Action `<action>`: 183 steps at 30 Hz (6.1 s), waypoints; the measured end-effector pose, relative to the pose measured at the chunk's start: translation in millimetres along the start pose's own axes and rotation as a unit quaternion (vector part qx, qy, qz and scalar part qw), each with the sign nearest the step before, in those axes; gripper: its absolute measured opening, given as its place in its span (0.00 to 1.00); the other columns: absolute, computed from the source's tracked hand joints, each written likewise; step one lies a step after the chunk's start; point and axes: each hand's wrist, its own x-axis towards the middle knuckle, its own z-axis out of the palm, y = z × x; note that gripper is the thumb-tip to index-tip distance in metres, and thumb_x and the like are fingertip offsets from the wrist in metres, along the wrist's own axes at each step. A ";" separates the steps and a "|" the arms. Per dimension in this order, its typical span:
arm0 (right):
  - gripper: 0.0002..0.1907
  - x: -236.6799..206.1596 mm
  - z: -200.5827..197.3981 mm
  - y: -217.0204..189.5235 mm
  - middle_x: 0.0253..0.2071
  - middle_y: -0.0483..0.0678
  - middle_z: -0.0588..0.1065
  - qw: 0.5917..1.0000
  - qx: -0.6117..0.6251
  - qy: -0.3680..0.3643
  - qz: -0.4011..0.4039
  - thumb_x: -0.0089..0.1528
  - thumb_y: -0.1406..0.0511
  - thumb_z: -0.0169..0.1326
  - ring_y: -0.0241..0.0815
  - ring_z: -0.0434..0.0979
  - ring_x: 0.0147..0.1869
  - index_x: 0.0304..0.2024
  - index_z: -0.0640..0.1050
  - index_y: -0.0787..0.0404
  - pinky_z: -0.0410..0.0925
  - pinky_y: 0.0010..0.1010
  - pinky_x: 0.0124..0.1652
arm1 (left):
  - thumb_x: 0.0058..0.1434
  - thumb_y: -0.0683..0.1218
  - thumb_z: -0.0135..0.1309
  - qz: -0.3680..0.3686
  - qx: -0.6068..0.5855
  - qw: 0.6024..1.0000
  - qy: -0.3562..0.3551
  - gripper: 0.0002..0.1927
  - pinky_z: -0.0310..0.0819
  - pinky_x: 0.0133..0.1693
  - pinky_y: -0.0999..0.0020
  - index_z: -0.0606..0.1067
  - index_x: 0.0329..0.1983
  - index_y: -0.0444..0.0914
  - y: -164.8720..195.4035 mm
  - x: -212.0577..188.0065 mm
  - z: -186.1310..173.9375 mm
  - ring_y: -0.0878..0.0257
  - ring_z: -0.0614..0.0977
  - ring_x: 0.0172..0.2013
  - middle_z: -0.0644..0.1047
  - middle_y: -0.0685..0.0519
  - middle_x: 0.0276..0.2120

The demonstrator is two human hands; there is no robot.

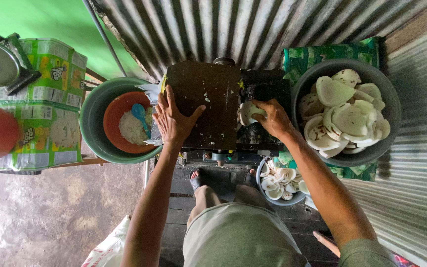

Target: The person holds coconut halves against a rotating grater to shred the flesh, letting the grated coconut fall into a container, then places the grated coconut into a bowl and picks up the next coconut half from a large basin.

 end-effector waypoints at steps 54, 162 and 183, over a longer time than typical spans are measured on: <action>0.28 -9.4 18.5 -13.6 0.42 0.65 0.76 0.998 -0.027 0.046 0.017 0.54 0.65 0.68 0.63 0.79 0.45 0.58 0.80 0.50 0.73 0.47 0.45 | 0.47 0.76 0.67 0.010 -0.001 1.000 0.009 0.65 0.63 0.58 0.44 0.55 0.76 0.35 -5.9 -1.3 2.5 0.38 0.68 0.61 0.63 0.35 0.67; 0.24 22.1 13.9 -35.8 0.51 0.59 0.71 0.981 -0.159 -0.060 0.093 0.59 0.63 0.66 0.60 0.73 0.57 0.57 0.78 0.59 0.72 0.48 0.50 | 0.48 0.74 0.67 0.021 0.000 1.000 0.015 0.64 0.63 0.58 0.45 0.55 0.75 0.34 -3.3 -2.3 2.8 0.37 0.68 0.61 0.64 0.33 0.65; 0.27 7.0 6.9 -20.7 0.45 0.65 0.75 0.999 -0.044 -0.001 -0.008 0.51 0.74 0.61 0.65 0.77 0.49 0.55 0.80 0.59 0.72 0.48 0.48 | 0.47 0.74 0.67 0.020 -0.005 1.000 0.023 0.64 0.65 0.57 0.46 0.56 0.75 0.34 -2.4 -1.3 3.2 0.38 0.69 0.60 0.65 0.33 0.64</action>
